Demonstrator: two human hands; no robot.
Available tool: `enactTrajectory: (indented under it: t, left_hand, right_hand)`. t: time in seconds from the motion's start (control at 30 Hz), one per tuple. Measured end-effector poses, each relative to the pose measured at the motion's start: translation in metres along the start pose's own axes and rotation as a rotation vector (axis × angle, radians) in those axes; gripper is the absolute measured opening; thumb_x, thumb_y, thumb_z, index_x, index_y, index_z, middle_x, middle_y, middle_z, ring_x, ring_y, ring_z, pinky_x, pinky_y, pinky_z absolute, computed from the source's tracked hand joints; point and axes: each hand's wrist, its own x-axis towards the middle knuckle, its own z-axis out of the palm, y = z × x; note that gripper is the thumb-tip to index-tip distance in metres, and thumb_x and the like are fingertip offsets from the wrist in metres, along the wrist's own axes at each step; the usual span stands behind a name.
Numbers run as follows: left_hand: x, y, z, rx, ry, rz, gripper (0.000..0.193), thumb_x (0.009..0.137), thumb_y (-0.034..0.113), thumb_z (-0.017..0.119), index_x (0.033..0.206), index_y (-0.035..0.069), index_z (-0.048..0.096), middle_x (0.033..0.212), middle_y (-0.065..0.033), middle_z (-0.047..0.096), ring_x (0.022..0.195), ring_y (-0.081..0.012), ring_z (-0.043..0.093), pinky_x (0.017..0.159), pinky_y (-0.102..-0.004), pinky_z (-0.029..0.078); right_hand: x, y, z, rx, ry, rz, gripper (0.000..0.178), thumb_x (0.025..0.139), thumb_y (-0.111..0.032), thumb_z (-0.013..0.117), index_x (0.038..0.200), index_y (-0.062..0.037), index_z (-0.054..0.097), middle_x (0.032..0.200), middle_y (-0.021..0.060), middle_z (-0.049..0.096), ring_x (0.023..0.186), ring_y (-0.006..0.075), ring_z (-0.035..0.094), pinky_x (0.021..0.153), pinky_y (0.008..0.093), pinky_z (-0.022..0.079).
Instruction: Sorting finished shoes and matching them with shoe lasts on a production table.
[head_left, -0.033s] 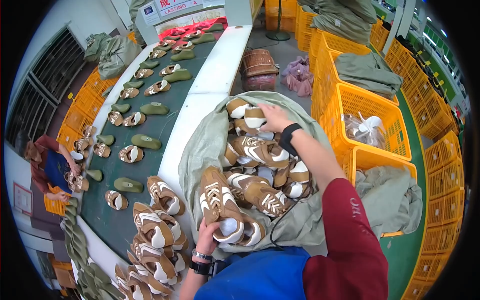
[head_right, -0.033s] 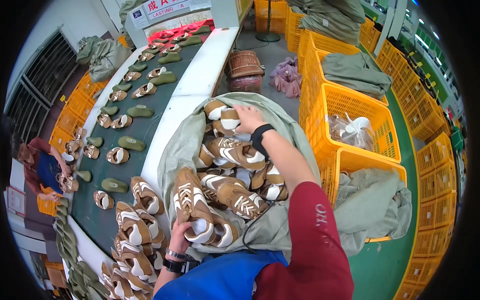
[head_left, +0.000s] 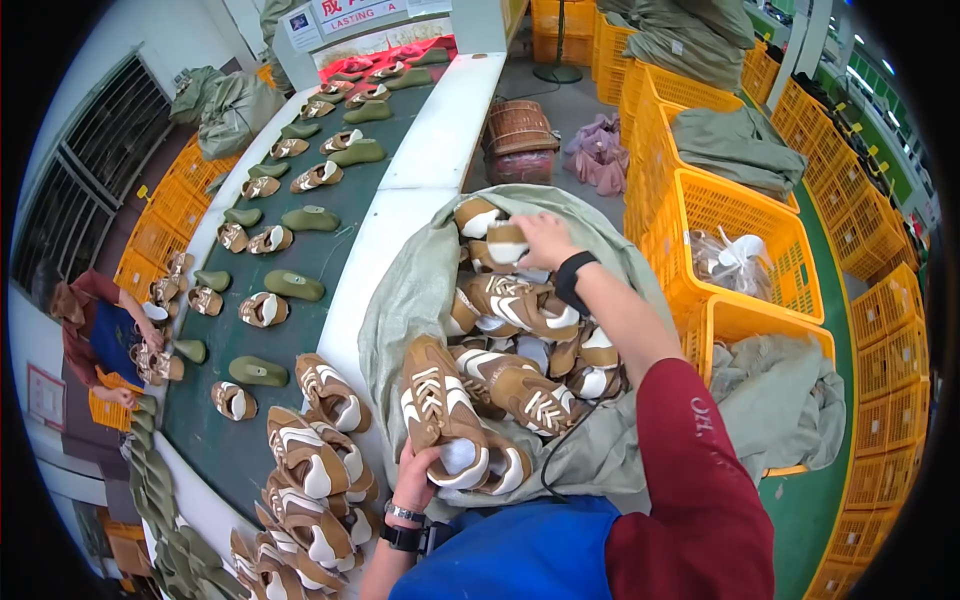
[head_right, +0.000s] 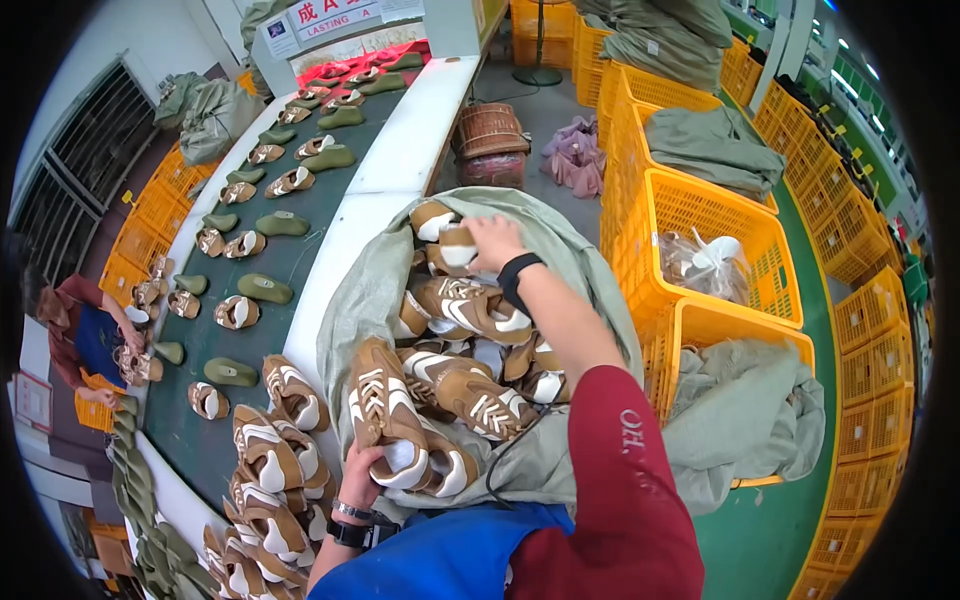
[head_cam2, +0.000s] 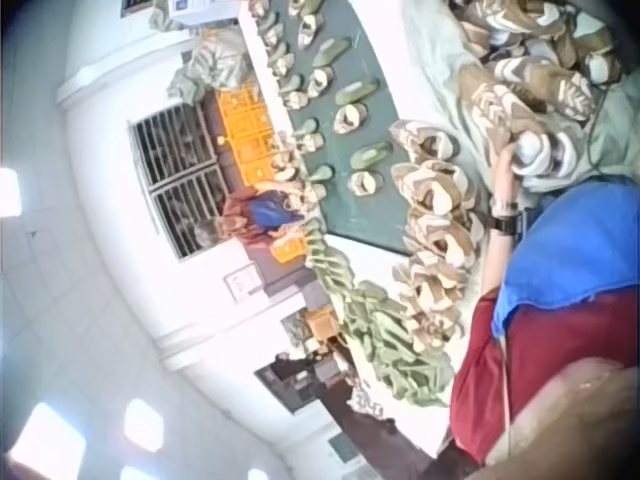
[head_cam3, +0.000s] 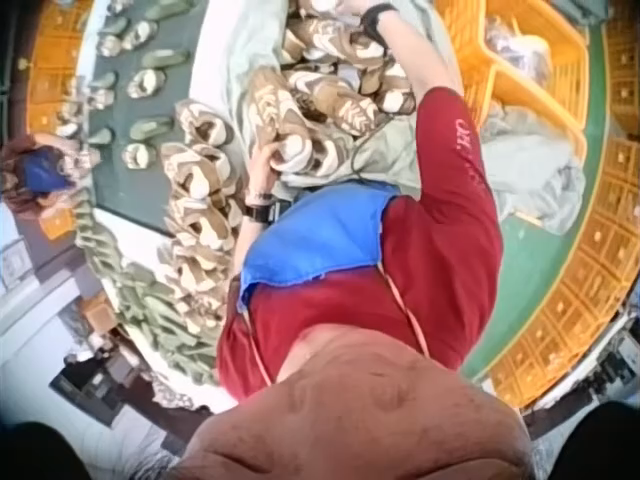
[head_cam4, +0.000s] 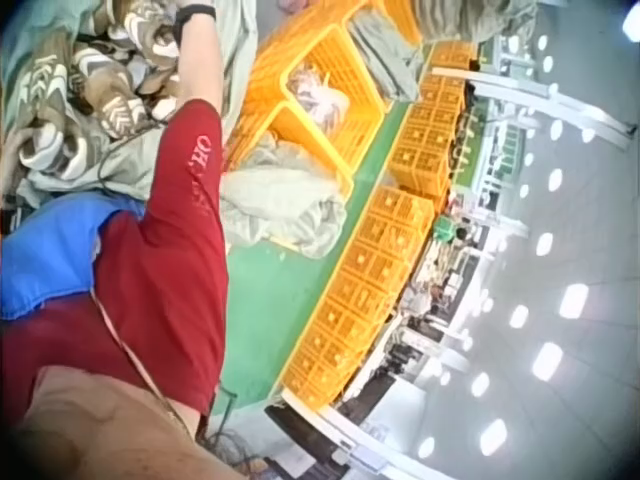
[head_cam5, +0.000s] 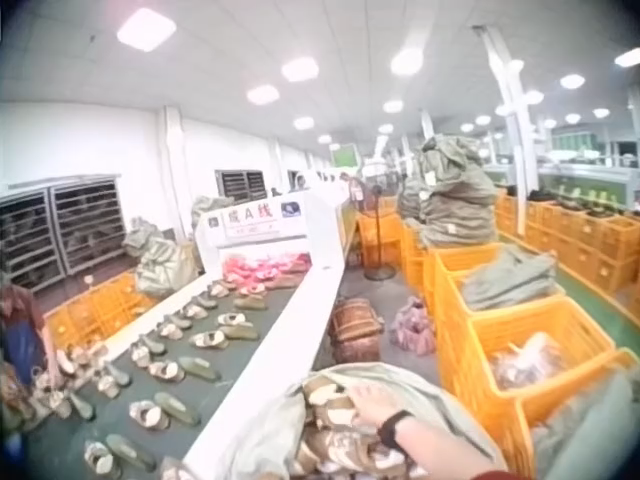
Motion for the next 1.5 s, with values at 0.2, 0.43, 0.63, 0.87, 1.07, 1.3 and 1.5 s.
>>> enactTrajectory:
  t: [0.2, 0.43, 0.63, 0.87, 1.07, 1.3, 1.5]
  left_hand:
    - [-0.001, -0.002, 0.000, 0.019, 0.034, -0.001, 0.046, 0.076, 0.003, 0.048, 0.121, -0.001, 0.042, 0.113, -0.0117, 0.054, 0.100, -0.0225, 0.055, 0.087, -0.0337, 0.045]
    - [0.001, 0.000, -0.008, -0.021, -0.021, 0.004, 0.048, 0.075, 0.004, 0.050, 0.122, -0.001, 0.039, 0.114, -0.0120, 0.053, 0.101, -0.0224, 0.054, 0.087, -0.0339, 0.045]
    - [0.000, 0.002, -0.002, -0.004, -0.035, 0.014, 0.047, 0.076, 0.004, 0.050, 0.122, -0.001, 0.040, 0.114, -0.0117, 0.052, 0.101, -0.0218, 0.054, 0.088, -0.0328, 0.044]
    - [-0.009, 0.027, 0.028, 0.167, 0.033, 0.227, 0.050, 0.076, 0.002, 0.052, 0.123, 0.000, 0.037, 0.117, -0.0104, 0.050, 0.104, -0.0191, 0.050, 0.090, -0.0304, 0.039]
    - [-0.013, 0.047, 0.026, 0.332, 0.302, 0.469, 0.055, 0.078, 0.001, 0.053, 0.127, -0.001, 0.028, 0.120, -0.0112, 0.045, 0.105, -0.0177, 0.047, 0.092, -0.0295, 0.036]
    - [-0.002, 0.035, 0.022, 0.840, 0.002, 0.446, 0.056, 0.081, 0.024, 0.060, 0.123, -0.001, 0.033, 0.112, -0.0114, 0.049, 0.099, -0.0192, 0.049, 0.085, -0.0317, 0.042]
    - [0.005, 0.046, 0.038, 0.381, 0.132, 0.254, 0.042, 0.077, 0.024, 0.066, 0.105, -0.004, 0.050, 0.093, -0.0061, 0.058, 0.081, -0.0139, 0.054, 0.073, -0.0262, 0.044]
  right_hand:
    - [-0.078, -0.082, 0.009, 0.137, 0.235, -0.638, 0.016, 0.064, -0.008, 0.059, 0.079, -0.0102, 0.053, 0.086, 0.0068, 0.057, 0.085, 0.0230, 0.054, 0.087, 0.0386, 0.038]
    - [-0.173, -0.065, -0.020, 0.295, 0.230, -0.310, 0.032, 0.061, 0.002, 0.059, 0.091, -0.0101, 0.055, 0.112, 0.0062, 0.051, 0.109, 0.0275, 0.044, 0.097, 0.0442, 0.031]
    - [-0.169, -0.038, -0.015, 1.485, 0.074, 0.712, 0.032, 0.085, -0.019, 0.055, 0.112, -0.0046, 0.046, 0.107, 0.0122, 0.053, 0.096, 0.0169, 0.056, 0.075, 0.0248, 0.047]
    - [-0.139, -0.057, 0.011, 1.488, -0.267, 0.779, 0.073, 0.076, -0.045, 0.064, 0.124, 0.0014, 0.033, 0.104, 0.0149, 0.056, 0.089, 0.0172, 0.057, 0.075, 0.0280, 0.047]
    - [-0.151, -0.117, -0.034, 1.435, 0.126, 0.371, 0.062, 0.077, -0.014, 0.064, 0.128, 0.0007, 0.033, 0.101, 0.0160, 0.059, 0.090, 0.0193, 0.058, 0.075, 0.0296, 0.047]
    - [-0.191, -0.190, -0.058, 0.862, 0.171, -0.642, 0.048, 0.070, -0.009, 0.060, 0.117, -0.0078, 0.050, 0.074, 0.0081, 0.050, 0.070, 0.0269, 0.050, 0.065, 0.0367, 0.039]
    - [-0.163, -0.170, -0.069, 1.120, -0.477, -0.653, 0.032, 0.081, -0.022, 0.059, 0.105, -0.0035, 0.049, 0.068, 0.0075, 0.056, 0.060, 0.0189, 0.056, 0.054, 0.0316, 0.043]
